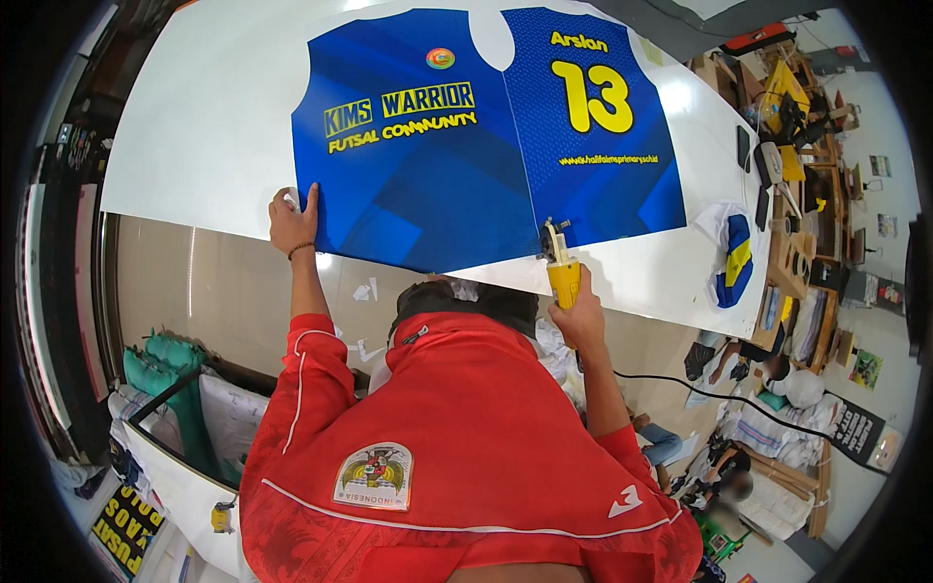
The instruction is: The person places a blue and yellow sports jersey on a white table and uses a yellow electric rotary cutter to trim the white fabric around the jersey's outline. They repeatedly reposition the jersey and cut along its edges to separate the printed design from the surrounding material.
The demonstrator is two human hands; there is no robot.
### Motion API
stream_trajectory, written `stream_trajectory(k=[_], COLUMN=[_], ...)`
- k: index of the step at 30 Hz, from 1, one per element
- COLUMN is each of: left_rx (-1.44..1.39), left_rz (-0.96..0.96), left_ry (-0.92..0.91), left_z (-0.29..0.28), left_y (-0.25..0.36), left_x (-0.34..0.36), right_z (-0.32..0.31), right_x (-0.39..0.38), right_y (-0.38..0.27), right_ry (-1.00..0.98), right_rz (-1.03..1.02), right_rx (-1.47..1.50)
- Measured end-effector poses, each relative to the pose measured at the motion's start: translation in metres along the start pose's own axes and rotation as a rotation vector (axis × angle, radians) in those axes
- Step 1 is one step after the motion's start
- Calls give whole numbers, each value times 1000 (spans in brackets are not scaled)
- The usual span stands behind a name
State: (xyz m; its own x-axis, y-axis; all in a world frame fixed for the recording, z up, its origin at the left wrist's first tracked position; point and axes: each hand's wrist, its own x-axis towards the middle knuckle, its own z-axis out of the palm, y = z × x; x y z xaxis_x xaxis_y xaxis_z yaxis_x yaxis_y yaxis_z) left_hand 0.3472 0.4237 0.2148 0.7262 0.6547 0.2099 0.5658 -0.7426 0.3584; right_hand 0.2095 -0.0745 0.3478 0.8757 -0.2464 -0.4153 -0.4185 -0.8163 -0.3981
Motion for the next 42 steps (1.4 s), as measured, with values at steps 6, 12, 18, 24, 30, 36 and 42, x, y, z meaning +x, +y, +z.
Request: stream_trajectory(k=[6, 12, 18, 24, 30, 36, 42], left_rx=[-12, -26, -42, -38, -58, -65, -81], left_rz=[-8, -20, -33, -37, -60, -29, -15], left_ry=[3, -13, -17, -3, -21, 17, 45], left_z=[2, 1, -2, -2, -3, -3, -3], left_y=[-2, -1, 1, 2, 3, 2, 3], left_x=[0, 1, 0, 0, 0, 0, 1], right_z=[-5, -8, -10, -8, -13, -20, -22], right_x=[16, 35, 59, 90, 124, 154, 194], right_y=[-9, -25, -38, -51, -72, -104, -126], right_ry=[-30, -21, -24, -1, -16, -4, 24], right_rz=[5, 6, -14, -45, -30, -37, -65], right_rx=[2, -49, -38, -57, -103, -103, -103])
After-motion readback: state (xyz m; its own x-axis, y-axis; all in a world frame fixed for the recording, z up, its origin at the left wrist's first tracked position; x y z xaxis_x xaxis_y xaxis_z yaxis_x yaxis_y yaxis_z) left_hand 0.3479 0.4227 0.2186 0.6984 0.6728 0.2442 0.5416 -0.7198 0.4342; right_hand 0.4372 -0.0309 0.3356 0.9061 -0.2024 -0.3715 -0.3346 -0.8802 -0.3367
